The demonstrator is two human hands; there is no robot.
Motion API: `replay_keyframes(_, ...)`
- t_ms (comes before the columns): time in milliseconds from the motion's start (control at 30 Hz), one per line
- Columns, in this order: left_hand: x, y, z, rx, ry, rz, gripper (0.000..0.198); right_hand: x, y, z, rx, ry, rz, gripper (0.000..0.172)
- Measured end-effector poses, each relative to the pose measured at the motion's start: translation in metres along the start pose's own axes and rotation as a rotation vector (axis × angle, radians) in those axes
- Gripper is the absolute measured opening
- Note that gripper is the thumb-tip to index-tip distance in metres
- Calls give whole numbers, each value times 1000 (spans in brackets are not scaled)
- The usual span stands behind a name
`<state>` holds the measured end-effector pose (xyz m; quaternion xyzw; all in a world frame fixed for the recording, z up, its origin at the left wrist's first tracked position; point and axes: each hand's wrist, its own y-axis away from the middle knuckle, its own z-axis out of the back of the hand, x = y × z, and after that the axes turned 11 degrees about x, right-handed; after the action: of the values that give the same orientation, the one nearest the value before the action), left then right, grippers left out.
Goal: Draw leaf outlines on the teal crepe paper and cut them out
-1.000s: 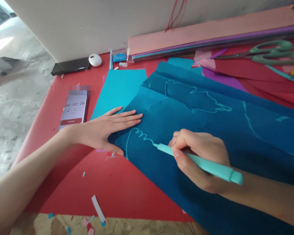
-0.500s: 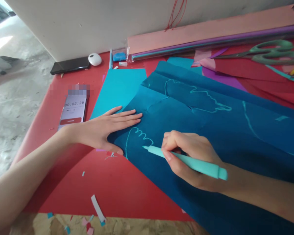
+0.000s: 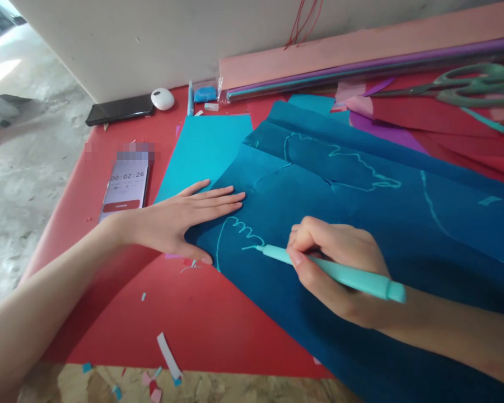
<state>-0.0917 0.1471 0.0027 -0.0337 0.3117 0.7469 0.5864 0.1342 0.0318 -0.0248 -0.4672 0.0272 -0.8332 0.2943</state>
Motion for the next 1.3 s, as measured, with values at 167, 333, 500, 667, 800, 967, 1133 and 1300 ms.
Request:
replay_keyframes(167, 0, 0, 0, -6, -26, -1, 85, 3, 1, 4, -56, 29, -38, 21)
replay_keyframes(333, 0, 0, 0, -6, -37, 0, 85, 2, 4, 5, -85, -44, -137, 22)
replay_keyframes(500, -1, 1, 0, -3, -28, -1, 85, -6, 0, 2, -154, -328, -275, 23)
replay_keyframes(667, 0, 1, 1, -8, -27, -1, 85, -7, -7, 8, -62, -442, -367, 16)
replay_keyframes(800, -1, 1, 2, -5, -21, 9, 85, -3, -5, 12, 80, -493, -372, 10)
replay_keyframes(967, -2, 2, 3, 10, -6, 24, 84, -3, -5, 13, 140, -565, -340, 8)
replay_keyframes(1133, -3, 1, 4, 26, 22, 35, 84, -2, -10, 13, 139, -560, -355, 14)
replay_keyframes(1300, -3, 0, 4, 23, 22, 42, 83, -5, -12, 13, 147, -523, -317, 17)
